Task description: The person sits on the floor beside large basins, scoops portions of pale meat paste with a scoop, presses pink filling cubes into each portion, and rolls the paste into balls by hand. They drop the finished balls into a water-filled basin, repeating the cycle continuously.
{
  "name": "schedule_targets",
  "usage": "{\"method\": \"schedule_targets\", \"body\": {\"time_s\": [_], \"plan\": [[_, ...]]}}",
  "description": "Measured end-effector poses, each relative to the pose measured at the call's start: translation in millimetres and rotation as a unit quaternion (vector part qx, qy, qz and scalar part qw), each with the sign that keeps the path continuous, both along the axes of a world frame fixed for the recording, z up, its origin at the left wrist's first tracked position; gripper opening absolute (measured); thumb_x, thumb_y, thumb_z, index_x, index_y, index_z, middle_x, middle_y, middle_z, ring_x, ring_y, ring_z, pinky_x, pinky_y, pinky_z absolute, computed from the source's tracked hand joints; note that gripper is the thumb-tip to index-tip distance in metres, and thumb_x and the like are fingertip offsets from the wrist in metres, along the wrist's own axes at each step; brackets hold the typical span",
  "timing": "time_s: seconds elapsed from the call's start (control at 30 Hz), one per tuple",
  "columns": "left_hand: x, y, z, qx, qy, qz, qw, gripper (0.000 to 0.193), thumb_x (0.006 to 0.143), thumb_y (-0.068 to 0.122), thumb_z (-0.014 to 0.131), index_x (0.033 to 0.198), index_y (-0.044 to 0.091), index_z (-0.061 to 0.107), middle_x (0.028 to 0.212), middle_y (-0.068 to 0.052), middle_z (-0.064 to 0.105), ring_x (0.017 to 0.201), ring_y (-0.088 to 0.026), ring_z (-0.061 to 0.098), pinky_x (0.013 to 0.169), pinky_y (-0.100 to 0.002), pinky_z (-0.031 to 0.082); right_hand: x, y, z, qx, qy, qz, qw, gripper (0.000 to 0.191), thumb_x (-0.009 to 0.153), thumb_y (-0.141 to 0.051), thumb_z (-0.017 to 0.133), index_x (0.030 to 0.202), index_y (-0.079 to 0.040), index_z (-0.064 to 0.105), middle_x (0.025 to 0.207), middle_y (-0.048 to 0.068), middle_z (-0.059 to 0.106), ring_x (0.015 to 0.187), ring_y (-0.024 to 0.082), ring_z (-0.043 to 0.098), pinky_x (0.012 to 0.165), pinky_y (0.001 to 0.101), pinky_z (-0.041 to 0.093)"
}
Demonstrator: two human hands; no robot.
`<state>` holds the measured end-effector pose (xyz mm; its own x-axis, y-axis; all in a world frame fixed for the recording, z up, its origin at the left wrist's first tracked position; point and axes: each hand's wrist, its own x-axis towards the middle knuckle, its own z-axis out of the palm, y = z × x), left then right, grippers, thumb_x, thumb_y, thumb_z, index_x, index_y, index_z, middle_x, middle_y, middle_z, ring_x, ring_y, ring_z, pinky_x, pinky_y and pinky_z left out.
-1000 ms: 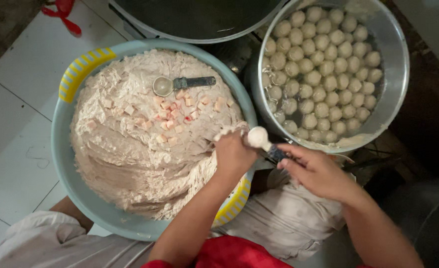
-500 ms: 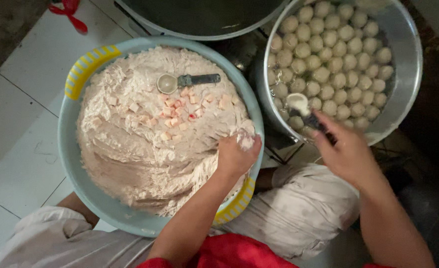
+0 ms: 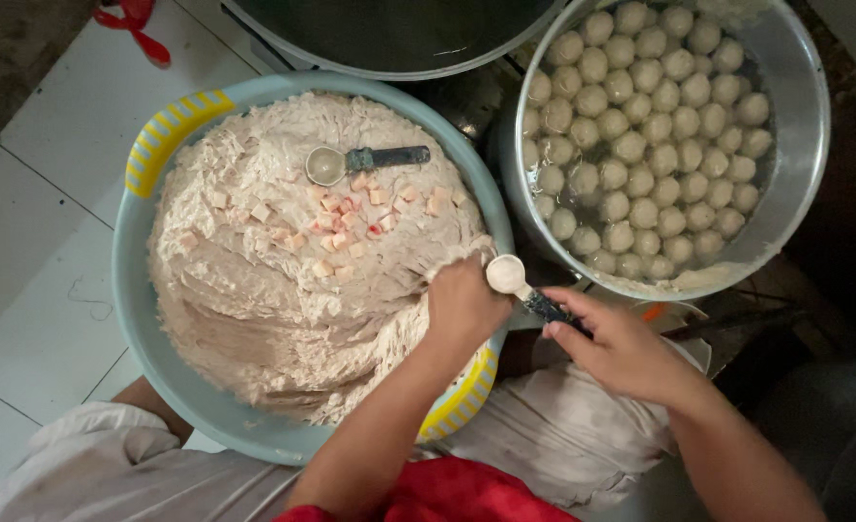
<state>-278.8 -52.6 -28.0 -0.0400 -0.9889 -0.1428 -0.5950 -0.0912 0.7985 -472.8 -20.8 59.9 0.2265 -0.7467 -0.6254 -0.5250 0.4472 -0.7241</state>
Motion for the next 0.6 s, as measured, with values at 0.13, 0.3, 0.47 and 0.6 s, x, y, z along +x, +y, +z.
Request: {"method": "schedule_targets", "body": {"time_s": [0.13, 0.3, 0.47, 0.6], "plan": [[25, -15, 3, -0.052, -0.072, -0.134, 0.987, 0.033, 0.065, 0.032, 0.082, 0.088, 0.010, 0.075, 0.079, -0.021, 0.072, 0.083, -0.045, 0.068, 0.075, -0.053, 0.055, -18, -15, 0, 0.017, 0.021, -0.042, 0.999, 0.052, 0.094, -0.015, 0.067, 0.145, -0.010, 0.060, 0.094, 0.011, 0.072, 0.071, 0.012, 0.056, 0.060, 0.0323, 0.047], [34, -3, -11, -0.063, -0.033, -0.141, 0.987, 0.041, 0.067, 0.031, 0.076, 0.102, 0.011, 0.078, 0.080, -0.024, 0.070, 0.081, -0.046, 0.067, 0.076, -0.053, 0.054, -40, -50, 10, -0.222, 0.202, 0.007, 0.954, 0.052, 0.092, -0.019, 0.066, 0.143, -0.014, 0.059, 0.106, 0.011, 0.075, 0.076, 0.021, 0.071, 0.069, 0.0344, 0.055], [16, 7, -22, -0.048, 0.059, 0.003, 0.997, 0.033, 0.075, 0.036, 0.075, 0.090, 0.006, 0.075, 0.089, -0.020, 0.075, 0.085, -0.040, 0.071, 0.078, -0.049, 0.057, -37, -70, 11, -0.334, 0.363, 0.089, 0.866, 0.043, 0.089, -0.016, 0.070, 0.132, -0.011, 0.067, 0.113, 0.016, 0.072, 0.094, 0.037, 0.070, 0.076, 0.0465, 0.054], [6, 7, -19, -0.029, 0.055, 0.025, 0.998, 0.026, 0.079, 0.033, 0.079, 0.078, 0.007, 0.075, 0.071, -0.021, 0.071, 0.073, -0.041, 0.069, 0.070, -0.048, 0.057, -35, -65, 16, -0.287, 0.334, 0.017, 0.898, 0.039, 0.092, -0.016, 0.071, 0.130, -0.009, 0.064, 0.114, 0.016, 0.071, 0.091, 0.033, 0.072, 0.076, 0.0439, 0.054]]}}
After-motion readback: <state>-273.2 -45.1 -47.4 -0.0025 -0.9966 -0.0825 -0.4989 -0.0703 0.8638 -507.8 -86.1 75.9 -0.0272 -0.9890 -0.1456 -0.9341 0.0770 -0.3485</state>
